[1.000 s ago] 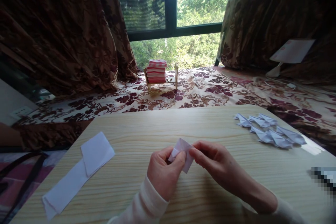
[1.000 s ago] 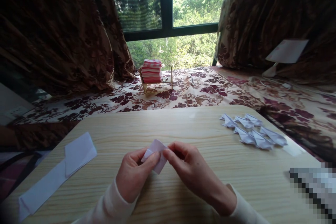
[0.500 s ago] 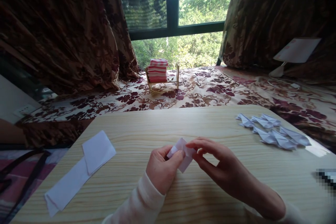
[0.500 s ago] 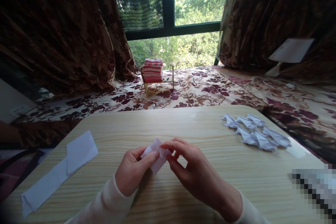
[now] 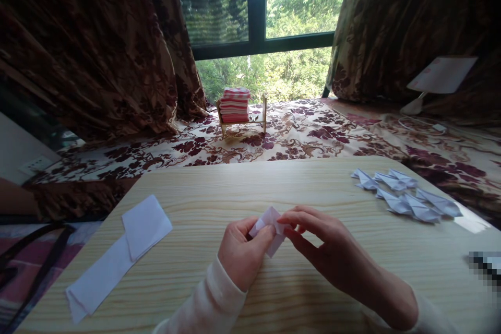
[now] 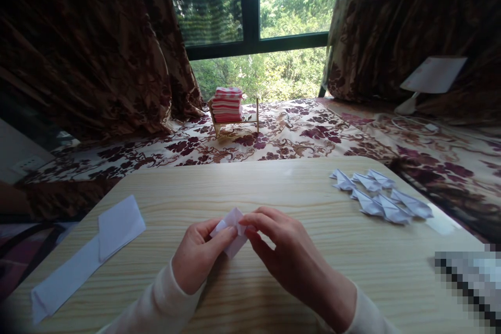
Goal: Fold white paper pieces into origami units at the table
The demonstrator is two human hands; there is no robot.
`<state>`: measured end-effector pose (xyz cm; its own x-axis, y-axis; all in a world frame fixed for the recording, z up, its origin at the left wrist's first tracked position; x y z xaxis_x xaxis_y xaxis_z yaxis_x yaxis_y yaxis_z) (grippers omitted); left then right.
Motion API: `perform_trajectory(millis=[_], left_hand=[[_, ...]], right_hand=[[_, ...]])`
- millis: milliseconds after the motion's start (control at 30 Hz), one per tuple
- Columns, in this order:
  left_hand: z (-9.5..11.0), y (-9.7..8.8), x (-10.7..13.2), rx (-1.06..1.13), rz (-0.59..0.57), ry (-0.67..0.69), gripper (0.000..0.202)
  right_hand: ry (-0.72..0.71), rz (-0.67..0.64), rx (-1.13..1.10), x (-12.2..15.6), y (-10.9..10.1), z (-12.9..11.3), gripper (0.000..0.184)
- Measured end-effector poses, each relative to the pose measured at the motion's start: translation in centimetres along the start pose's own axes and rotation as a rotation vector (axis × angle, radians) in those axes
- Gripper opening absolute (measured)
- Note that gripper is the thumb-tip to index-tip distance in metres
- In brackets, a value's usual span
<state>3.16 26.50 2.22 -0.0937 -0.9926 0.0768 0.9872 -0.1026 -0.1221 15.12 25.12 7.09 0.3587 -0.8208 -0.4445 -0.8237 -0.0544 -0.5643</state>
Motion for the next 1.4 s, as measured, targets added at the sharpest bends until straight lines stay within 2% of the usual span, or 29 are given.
perform_trajectory(millis=[267, 467, 600, 1033, 1400], left_hand=[[-0.1, 0.0, 0.0, -0.038, -0.006, 0.026, 0.032], [-0.6, -0.1, 0.0, -0.040, 0.000, 0.018, 0.031], [-0.5, 0.0, -0.1, -0.044, -0.008, 0.029, 0.030], [0.1, 0.5, 0.1, -0.119, -0.021, 0.110, 0.028], [1.3, 0.6, 0.3, -0.219, -0.030, 0.270, 0.026]], right_hand=[[-0.055, -0.017, 0.115, 0.0, 0.0, -0.6, 0.018], [-0.179, 0.069, 0.325, 0.3, -0.7, -2.4, 0.019], [-0.219, 0.076, 0.351, 0.3, -0.6, -3.1, 0.016], [-0.136, 0.037, 0.307, 0.1, 0.0, -2.2, 0.017], [-0.065, 0.031, 0.319, 0.0, 0.4, -1.6, 0.018]])
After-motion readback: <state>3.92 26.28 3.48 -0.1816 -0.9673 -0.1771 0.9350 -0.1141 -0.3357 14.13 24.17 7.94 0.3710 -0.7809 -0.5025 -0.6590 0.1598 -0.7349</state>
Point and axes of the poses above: each hand's wrist, its own x-axis away from the middle knuckle, its own y-axis out of the palm, z = x × y, the point moved 9 cm from there along -x, towards the middle knuckle, and after that the axes turned 7 degrees about y, right-handed, at the moved point
